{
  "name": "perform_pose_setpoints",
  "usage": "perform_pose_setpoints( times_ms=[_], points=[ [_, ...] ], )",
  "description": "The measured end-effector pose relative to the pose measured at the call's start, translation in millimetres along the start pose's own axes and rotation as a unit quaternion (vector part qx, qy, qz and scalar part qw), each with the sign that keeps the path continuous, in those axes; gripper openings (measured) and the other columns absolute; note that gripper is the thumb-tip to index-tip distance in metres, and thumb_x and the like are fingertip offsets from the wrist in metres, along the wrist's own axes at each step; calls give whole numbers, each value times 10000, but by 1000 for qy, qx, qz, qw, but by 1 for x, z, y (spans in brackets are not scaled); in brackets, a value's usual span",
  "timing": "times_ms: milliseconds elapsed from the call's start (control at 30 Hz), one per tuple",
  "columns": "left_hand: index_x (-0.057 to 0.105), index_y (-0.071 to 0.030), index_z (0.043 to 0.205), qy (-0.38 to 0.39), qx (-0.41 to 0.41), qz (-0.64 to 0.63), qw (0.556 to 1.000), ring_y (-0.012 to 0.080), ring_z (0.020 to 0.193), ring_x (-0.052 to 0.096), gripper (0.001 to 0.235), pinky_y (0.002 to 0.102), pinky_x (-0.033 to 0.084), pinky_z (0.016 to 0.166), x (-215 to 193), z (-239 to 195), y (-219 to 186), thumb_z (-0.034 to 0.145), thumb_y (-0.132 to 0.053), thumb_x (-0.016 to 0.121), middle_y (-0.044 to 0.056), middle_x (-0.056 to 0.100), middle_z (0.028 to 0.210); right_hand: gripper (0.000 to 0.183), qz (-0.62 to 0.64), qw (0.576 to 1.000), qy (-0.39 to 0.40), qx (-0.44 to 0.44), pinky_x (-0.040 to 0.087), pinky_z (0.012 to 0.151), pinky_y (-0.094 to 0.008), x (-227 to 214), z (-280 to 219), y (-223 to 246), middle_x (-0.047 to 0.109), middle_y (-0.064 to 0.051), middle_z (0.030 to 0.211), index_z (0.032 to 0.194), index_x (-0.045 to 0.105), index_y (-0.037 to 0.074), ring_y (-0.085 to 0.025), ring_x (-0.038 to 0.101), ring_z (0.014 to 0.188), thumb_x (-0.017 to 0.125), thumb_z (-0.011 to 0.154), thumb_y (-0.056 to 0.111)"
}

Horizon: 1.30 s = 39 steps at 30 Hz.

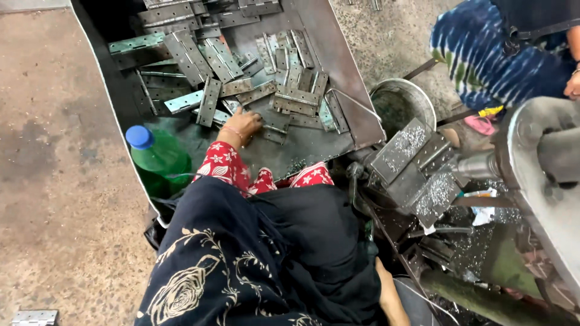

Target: The person picks up metal plates from a bin one at a time and positions them under a vertical drill to create holes, then sets the finished pieces aside near the machine base.

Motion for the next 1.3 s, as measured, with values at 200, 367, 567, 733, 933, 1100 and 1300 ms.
perform_pose_setpoints(
  times_ms=[200, 367, 567, 733, 933, 1100, 1300],
  points=[
    [664, -224, 1231, -10, 96, -36, 995, 211, 1208, 559, 505, 408, 447, 996, -13, 1, -12, 738, -157, 750, 11, 579, 1231, 738, -24, 1000, 7, 6, 498, 1027, -378, -3, 1, 1, 663, -236, 1340, 1500, 412, 109, -377, 631, 1272, 657, 848, 354],
    [696, -168, 1155, -122, 165, -22, 978, 231, 1087, 596, 256, 385, 472, 953, -22, 5, -53, 916, -152, 608, 37, 604, 1156, 749, -28, 1000, 8, 1, 494, 1034, -376, -2, 7, 4, 651, -247, 1352, 1503, 401, 76, -368, 640, 1265, 656, 854, 351],
    [683, -153, 1098, -169, 138, 22, 976, 227, 1038, 590, 236, 391, 465, 950, -42, -9, -72, 887, -183, 582, 32, 600, 1076, 769, -34, 999, 8, 0, 502, 1024, -367, 0, 6, 3, 652, -257, 1336, 1510, 379, 50, -354, 652, 1250, 661, 853, 334],
    [667, -134, 1165, -177, 122, 52, 975, 231, 1044, 573, 323, 373, 464, 873, -42, -14, -83, 859, -190, 579, 35, 605, 1108, 675, -25, 1000, 0, -13, 518, 1010, -365, 2, 6, 4, 676, -253, 1314, 1502, 399, 52, -341, 683, 1214, 594, 910, 311],
    [635, -128, 1302, -235, 186, -12, 954, 257, 991, 560, 424, 381, 467, 883, -132, -19, -126, 885, -170, 574, 53, 595, 1041, 505, 44, 999, -3, 17, 518, 1006, -377, 7, 3, 9, 684, -262, 1292, 1454, 466, 68, -332, 690, 1181, 495, 995, 277],
    [619, -126, 1222, -292, 310, -84, 901, 257, 1032, 563, 380, 389, 477, 930, -281, -50, -202, 845, -142, 581, 47, 588, 1061, 470, 44, 998, -23, -36, 528, 962, -415, 6, -12, 40, 714, -275, 1171, 1362, 511, 58, -378, 710, 1112, 552, 937, 255],
    [601, -147, 1207, -389, 456, -67, 797, 247, 1057, 560, 297, 413, 482, 1026, -357, -56, -322, 912, -166, 574, 28, 563, 1044, 437, 19, 997, -62, -52, 557, 870, -488, 1, -21, 52, 722, -303, 1063, 1333, 528, 16, -446, 708, 1045, 508, 951, 228]
  ],
)
Point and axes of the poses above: each hand's wrist, its own z-axis towards the middle knuckle, its own x-axis out of the palm, y = z × x, the point moved 8 cm from there along z, towards the middle knuckle
